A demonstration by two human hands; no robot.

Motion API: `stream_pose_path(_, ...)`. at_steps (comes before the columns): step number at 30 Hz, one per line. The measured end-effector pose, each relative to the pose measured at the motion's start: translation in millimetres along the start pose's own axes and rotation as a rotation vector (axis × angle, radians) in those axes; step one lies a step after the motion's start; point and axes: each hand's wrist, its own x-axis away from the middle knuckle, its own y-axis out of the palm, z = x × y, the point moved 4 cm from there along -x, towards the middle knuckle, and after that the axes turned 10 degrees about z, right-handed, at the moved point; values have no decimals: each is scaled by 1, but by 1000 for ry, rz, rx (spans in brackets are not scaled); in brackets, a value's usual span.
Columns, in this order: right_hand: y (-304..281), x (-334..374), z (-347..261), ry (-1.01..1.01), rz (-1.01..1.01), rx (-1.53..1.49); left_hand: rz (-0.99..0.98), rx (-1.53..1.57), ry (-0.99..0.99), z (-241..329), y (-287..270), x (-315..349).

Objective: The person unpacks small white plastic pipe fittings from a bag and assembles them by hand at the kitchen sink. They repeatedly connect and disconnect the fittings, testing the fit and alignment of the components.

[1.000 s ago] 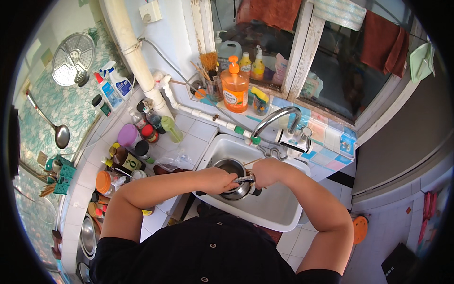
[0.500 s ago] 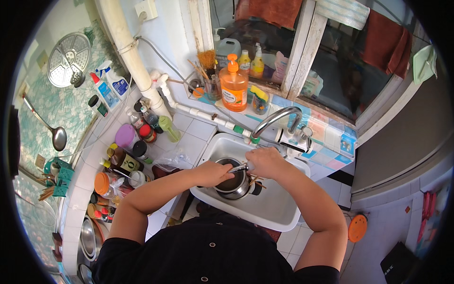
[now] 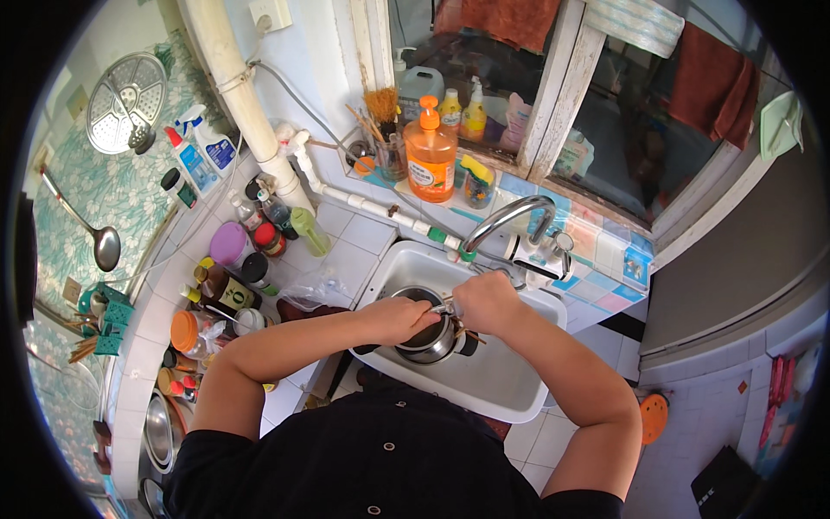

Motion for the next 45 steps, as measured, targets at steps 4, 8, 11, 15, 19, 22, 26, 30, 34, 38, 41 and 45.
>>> stream_pose_path(4, 2, -8, 9, 33, -97, -43, 20, 50, 2, -9, 4, -6)
stream_pose_path(8, -23, 4, 21, 189, 331, -276, 123, 174, -17, -35, 17, -16)
stream_pose_path(11, -24, 22, 39, 335, 417, -437, 214, 296, -168, -66, 33, -31)
stream_pose_path(15, 6, 41, 46, 439, 452, -543, 308, 481, -53, -66, 35, -59)
stream_pose_path(19, 29, 45, 53, 485, 558, -697, 283, 453, -63, -67, 41, -71)
stream_pose_path(22, 21, 38, 56, 519, 725, -978, 341, 508, -101, -68, 47, -75)
stream_pose_path(26, 27, 22, 71, 508, 817, -1273, 346, 504, -68, -51, 39, -83)
stream_pose_path(30, -1, 31, 79, 723, 766, -957, 289, 529, -83, -43, 35, -91)
stream_pose_path(34, -48, 35, 78, 499, 1129, -359, 356, 619, -28, -44, 40, -94)
stream_pose_path(38, -43, 21, 74, 339, 1107, -271, 339, 627, -10, -38, 35, -97)
stream_pose_path(41, -39, 19, 73, 338, 1076, -188, 349, 610, -26, -47, 40, -97)
stream_pose_path(45, -37, 17, 69, 344, 1046, -200, 331, 569, -64, -53, 41, -93)
